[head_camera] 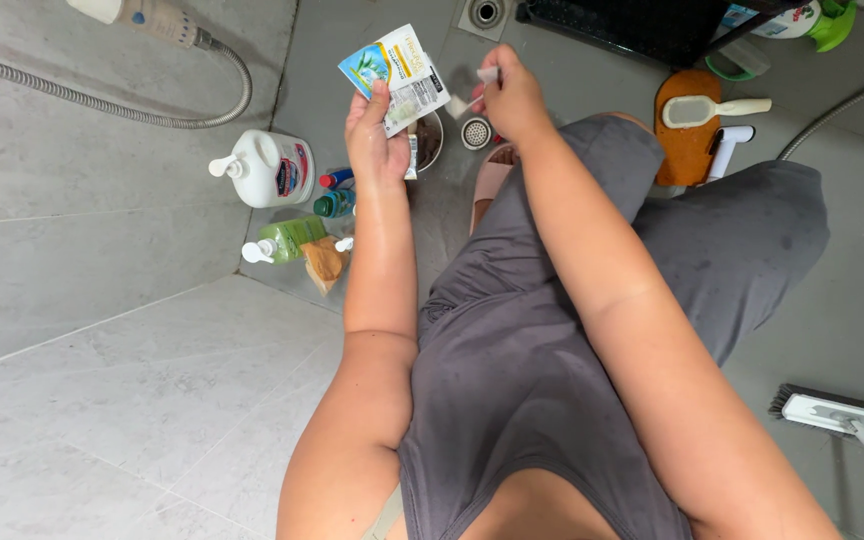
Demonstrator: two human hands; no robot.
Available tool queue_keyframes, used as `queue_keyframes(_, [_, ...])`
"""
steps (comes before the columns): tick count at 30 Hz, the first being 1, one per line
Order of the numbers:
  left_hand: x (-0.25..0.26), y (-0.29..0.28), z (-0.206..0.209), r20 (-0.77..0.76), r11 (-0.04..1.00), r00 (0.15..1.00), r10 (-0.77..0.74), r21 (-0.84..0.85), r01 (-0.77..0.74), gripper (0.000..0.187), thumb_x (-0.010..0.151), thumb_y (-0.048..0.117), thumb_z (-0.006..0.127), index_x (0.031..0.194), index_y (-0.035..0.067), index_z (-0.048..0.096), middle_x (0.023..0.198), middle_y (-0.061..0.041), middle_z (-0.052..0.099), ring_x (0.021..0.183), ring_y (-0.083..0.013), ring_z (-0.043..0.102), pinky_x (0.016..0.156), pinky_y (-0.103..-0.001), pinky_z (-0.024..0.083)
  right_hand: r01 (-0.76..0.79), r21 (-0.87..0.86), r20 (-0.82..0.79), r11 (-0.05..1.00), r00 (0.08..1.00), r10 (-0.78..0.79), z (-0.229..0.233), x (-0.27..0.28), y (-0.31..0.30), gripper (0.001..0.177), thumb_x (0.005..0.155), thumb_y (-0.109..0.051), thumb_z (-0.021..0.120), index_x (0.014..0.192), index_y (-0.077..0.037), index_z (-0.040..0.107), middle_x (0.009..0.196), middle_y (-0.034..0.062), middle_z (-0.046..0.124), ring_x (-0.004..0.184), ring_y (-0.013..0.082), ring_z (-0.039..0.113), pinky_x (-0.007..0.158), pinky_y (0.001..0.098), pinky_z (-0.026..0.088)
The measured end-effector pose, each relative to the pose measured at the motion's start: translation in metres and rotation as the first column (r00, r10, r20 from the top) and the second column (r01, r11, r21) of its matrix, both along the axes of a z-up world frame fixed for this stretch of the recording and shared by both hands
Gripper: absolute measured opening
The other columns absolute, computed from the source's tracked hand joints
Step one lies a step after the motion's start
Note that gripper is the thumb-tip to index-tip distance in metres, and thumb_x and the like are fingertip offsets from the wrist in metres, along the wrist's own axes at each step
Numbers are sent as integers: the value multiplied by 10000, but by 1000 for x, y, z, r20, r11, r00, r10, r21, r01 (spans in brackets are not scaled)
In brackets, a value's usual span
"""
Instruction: The person cleans a black plastic shelf by rinsing it with a handheld sprayer and scrubbing it with a sponge and brush. They then wash and rinse a small orange bowl, a white scoop, and several small packets.
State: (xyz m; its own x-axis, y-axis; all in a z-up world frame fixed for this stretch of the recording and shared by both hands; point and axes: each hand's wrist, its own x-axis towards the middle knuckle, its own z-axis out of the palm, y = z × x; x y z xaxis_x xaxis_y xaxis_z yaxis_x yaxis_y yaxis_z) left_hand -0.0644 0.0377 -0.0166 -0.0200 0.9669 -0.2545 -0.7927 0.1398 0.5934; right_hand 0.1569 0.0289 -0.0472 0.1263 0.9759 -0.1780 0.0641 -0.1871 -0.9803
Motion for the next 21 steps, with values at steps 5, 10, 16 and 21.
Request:
queue_keyframes(5, [16,-3,32,81,994,996,-48,103,40,307,1020,72,641,1313,0,583,1258,-156,682,1149,-282,682,1034,-443,550,-109,111,-447,988,882,148,32,1,-1,171,1085,-94,540,1189,-43,665,996,-8,650,866,76,609,789,230,523])
queue_keyframes(10, [61,-2,59,97,988,987,-126,98,117,319,1018,51,631,1328,-1,573,1252,-142,689,1144,-256,687,1032,-412,561,-70,330,-209,941,967,145,85,3,-21,123,1042,-115,704,1129,-31,677,1007,-39,630,890,32,562,776,212,491])
queue_keyframes(16, [102,0,103,-316,902,885,-341,155,403,270,1023,-76,741,1080,44,506,1113,-140,670,988,-216,680,829,-386,550,10,379,-61,925,998,15,165,70,-33,113,1060,-93,706,1133,-35,642,1015,-26,632,914,33,593,795,208,509])
queue_keyframes(21, [144,-6,165,-204,897,925,-321,249,366,226,938,-68,696,1080,40,556,1078,-120,685,958,-210,705,860,-394,594,-108,693,461,713,826,-324,274,129,-71,184,1098,-11,629,1279,1,599,1174,122,570,1048,260,609,975,336,517])
